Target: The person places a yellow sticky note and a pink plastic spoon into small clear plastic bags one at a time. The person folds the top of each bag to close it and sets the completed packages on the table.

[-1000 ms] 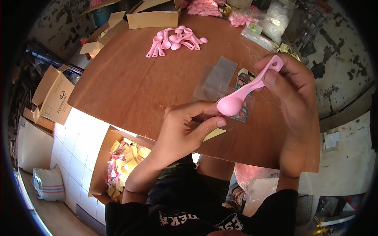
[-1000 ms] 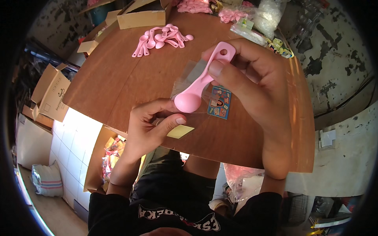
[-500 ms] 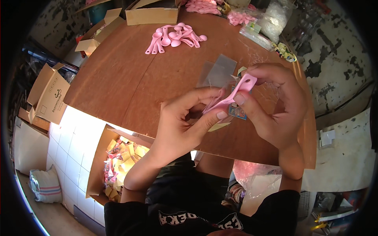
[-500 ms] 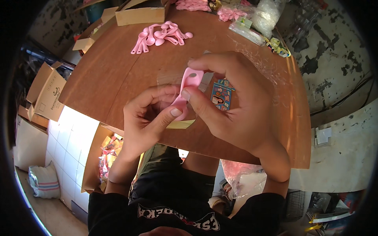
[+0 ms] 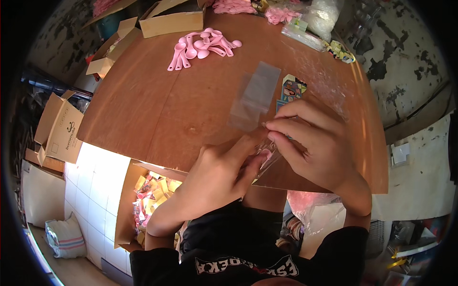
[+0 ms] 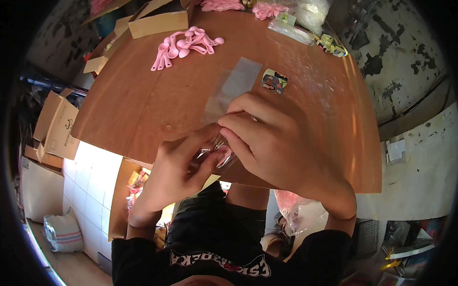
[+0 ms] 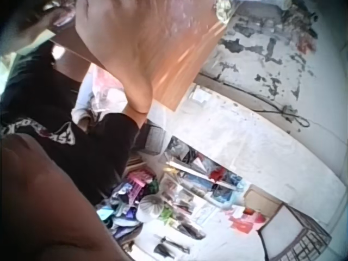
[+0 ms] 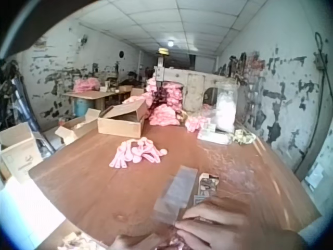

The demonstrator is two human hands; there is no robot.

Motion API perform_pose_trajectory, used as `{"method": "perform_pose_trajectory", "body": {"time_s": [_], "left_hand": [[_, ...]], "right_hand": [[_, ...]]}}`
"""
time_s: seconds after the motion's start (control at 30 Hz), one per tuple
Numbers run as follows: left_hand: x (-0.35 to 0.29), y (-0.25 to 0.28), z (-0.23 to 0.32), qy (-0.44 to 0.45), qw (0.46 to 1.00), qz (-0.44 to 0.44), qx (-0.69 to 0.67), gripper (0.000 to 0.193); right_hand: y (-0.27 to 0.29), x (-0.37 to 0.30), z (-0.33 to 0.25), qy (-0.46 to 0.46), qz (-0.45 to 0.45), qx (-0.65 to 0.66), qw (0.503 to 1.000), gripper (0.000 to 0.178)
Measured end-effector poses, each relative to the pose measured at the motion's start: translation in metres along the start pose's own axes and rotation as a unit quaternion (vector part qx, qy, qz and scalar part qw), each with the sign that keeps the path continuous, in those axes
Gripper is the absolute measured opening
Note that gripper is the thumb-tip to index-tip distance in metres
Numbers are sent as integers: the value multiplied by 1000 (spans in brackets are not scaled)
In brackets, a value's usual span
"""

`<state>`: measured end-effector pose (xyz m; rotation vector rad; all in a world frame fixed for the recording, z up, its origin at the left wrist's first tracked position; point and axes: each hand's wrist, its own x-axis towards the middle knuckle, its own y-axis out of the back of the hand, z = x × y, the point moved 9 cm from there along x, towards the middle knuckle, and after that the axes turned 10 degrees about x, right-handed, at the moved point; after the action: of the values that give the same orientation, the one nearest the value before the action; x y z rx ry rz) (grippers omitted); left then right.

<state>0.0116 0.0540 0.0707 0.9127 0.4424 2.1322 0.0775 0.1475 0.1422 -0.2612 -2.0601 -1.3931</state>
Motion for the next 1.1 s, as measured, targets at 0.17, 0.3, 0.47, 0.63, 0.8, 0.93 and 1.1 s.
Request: {"method": "perform_pose_trajectory", "body": {"time_s": [0.17, 0.3, 0.47, 0.63, 0.8, 0.93, 1.1], "left_hand": [[-1, -9, 2, -44, 995, -38, 86, 40], [-4, -7, 11, -118, 992, 26, 27, 35], [-10, -4, 8, -118, 990, 37, -67, 39], [-14, 12, -20, 12, 943, 177, -283, 43], [-6, 8, -24, -8, 945, 166, -281, 48], [2, -4, -22, 39, 940, 153, -301, 47], [6, -12, -15, 21, 946, 123, -298, 48]], "right_hand": [[-4, -8, 7, -48, -6, 29, 998, 12], [-4, -19, 34, -138, -23, 260, 955, 12], [17, -29, 63, -216, 72, 466, 855, 4], [113, -34, 141, 56, 72, 707, 702, 19], [84, -157, 341, -420, 207, 258, 845, 15], [88, -150, 299, -417, 203, 10, 886, 18], [106, -86, 219, -371, 182, 248, 876, 27]]}}
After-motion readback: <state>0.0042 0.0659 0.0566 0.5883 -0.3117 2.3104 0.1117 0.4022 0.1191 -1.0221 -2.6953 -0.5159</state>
